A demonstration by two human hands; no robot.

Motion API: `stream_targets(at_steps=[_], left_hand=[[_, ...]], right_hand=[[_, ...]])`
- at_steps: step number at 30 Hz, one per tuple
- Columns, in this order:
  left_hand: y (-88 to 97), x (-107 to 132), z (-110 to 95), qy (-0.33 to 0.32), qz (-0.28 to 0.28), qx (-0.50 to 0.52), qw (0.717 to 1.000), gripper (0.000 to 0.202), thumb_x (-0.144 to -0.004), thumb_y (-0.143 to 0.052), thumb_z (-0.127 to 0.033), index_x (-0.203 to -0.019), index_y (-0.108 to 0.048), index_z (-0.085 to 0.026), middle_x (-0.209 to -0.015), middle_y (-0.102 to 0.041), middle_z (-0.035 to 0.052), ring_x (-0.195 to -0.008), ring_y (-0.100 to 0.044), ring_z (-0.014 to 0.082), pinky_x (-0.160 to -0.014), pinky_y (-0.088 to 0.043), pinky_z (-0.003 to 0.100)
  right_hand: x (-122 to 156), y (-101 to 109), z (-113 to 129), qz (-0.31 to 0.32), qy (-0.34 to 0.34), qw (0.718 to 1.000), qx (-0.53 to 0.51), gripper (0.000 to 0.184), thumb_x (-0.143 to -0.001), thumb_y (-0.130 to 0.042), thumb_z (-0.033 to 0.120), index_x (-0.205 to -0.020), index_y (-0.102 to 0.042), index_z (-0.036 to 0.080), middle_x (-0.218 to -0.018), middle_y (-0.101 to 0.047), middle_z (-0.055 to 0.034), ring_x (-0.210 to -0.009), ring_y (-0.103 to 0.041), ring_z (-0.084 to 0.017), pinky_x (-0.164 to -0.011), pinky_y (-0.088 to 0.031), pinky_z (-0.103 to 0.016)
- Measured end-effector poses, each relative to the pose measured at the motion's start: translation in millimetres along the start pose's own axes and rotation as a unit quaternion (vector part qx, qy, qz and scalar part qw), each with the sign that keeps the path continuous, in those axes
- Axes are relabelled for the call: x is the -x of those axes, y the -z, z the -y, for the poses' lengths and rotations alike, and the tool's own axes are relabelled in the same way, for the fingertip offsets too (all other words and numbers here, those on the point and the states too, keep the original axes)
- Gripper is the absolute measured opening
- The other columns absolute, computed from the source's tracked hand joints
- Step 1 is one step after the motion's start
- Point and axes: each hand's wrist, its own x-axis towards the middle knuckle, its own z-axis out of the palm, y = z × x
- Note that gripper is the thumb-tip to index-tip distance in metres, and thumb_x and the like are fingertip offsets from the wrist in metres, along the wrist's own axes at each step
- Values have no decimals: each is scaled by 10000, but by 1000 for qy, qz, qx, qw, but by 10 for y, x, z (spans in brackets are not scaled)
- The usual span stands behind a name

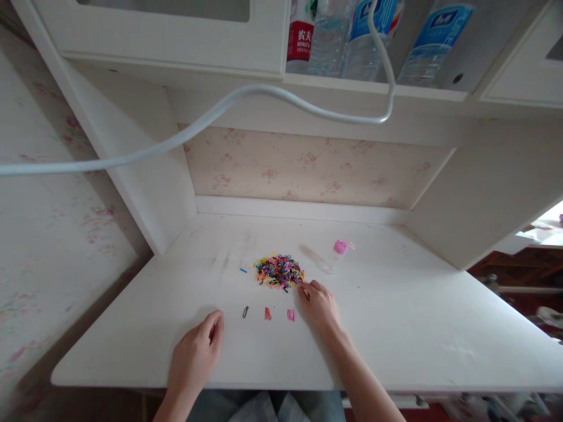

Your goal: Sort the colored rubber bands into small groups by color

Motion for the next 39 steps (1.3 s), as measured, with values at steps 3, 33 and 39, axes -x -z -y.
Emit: stream_targets(at_steps=[3, 33, 39], left_hand=[[-19, 5, 14, -3, 3, -2, 1000, 256, -941, -429, -357, -983, -652, -239, -700, -731, -3, -596, -689, 153, -531, -445, 210], [-12, 20, -11, 13, 26, 4, 1000, 293, -948, -423, -381, -1071, -633, -217, -709, -720, 13, -616, -680, 178, -560, -433, 250], [6, 10, -27, 18, 37, -3, 999, 293, -948, -415, -380, -1064, -635, -224, -713, -720, 14, -625, -681, 182, -569, -430, 252]], right_hand=[[-36, 1, -5, 18, -9, 1000, -8, 300, -944, -417, 340, -965, -709, 279, -872, -655, -12, -759, -607, -133, -626, -366, -216], [641, 204, -163, -43, -82, 990, -108, 307, -907, -447, 429, -833, -694, 263, -766, -636, -1, -613, -594, -130, -602, -377, -241], [696, 136, -161, -17, -68, 995, -72, 300, -911, -436, 420, -847, -694, 283, -775, -645, 1, -646, -607, -145, -598, -373, -244]])
